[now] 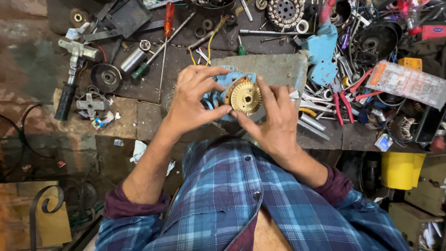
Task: The person uses pliers to manipulate a small blue electric motor on a cluttered workbench. They repeatedly adjust the motor's terminal box and shaft area, then pick up a brass gear and attempt to fit it onto the motor shaft. The person continues to handle the motor and gear throughout the clip.
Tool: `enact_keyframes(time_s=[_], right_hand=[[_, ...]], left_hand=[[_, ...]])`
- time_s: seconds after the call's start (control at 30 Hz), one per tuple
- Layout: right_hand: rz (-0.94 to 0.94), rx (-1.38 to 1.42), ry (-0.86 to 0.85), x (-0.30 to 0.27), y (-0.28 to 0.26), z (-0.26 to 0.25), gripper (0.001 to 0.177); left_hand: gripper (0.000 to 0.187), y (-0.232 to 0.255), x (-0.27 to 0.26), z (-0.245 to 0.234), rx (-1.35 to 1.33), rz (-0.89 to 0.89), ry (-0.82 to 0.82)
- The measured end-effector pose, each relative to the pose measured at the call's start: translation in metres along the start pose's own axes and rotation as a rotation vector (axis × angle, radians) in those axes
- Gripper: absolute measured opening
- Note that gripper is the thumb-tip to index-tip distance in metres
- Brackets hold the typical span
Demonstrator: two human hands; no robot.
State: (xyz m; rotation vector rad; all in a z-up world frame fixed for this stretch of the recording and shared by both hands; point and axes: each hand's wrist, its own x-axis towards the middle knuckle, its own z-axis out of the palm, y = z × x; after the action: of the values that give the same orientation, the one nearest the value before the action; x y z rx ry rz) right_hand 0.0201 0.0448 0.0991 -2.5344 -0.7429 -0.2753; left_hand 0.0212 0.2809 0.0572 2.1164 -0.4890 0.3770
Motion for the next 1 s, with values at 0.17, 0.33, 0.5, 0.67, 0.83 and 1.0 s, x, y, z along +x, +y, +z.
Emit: enact_keyframes(time_s=[0.17, 0.33, 0.5, 0.67, 0.83, 1.0], right_hand=[[0.048, 0.023, -0.031, 0.000, -0.005, 0.000, 0.078], [0.056, 0.003, -0.025, -0.001, -0.006, 0.000, 0.079], [0.055, 0.001, -0.019, 0.001, -0.007, 0.000, 0.080], [0.061, -0.033, -0.004, 0.002, -0.007, 0.001, 0.078], [0.051, 0.008, -0.022, 0.004, -0.008, -0.002, 0.077], [0.024, -0.011, -0.037, 0.008, -0.009, 0.002, 0.078]], left_hand=[[0.037, -0.003, -0.003, -0.001, -0.021, 0.008, 0.003], [0.037, -0.001, -0.002, -0.002, -0.016, 0.007, 0.004], [0.038, 0.000, -0.003, -0.005, -0.043, 0.003, 0.008], [0.043, 0.000, -0.003, -0.005, -0.016, -0.006, 0.006], [0.052, 0.004, -0.007, -0.006, 0.013, -0.004, 0.029], [0.051, 0.000, -0.011, -0.009, 0.021, -0.001, 0.006]])
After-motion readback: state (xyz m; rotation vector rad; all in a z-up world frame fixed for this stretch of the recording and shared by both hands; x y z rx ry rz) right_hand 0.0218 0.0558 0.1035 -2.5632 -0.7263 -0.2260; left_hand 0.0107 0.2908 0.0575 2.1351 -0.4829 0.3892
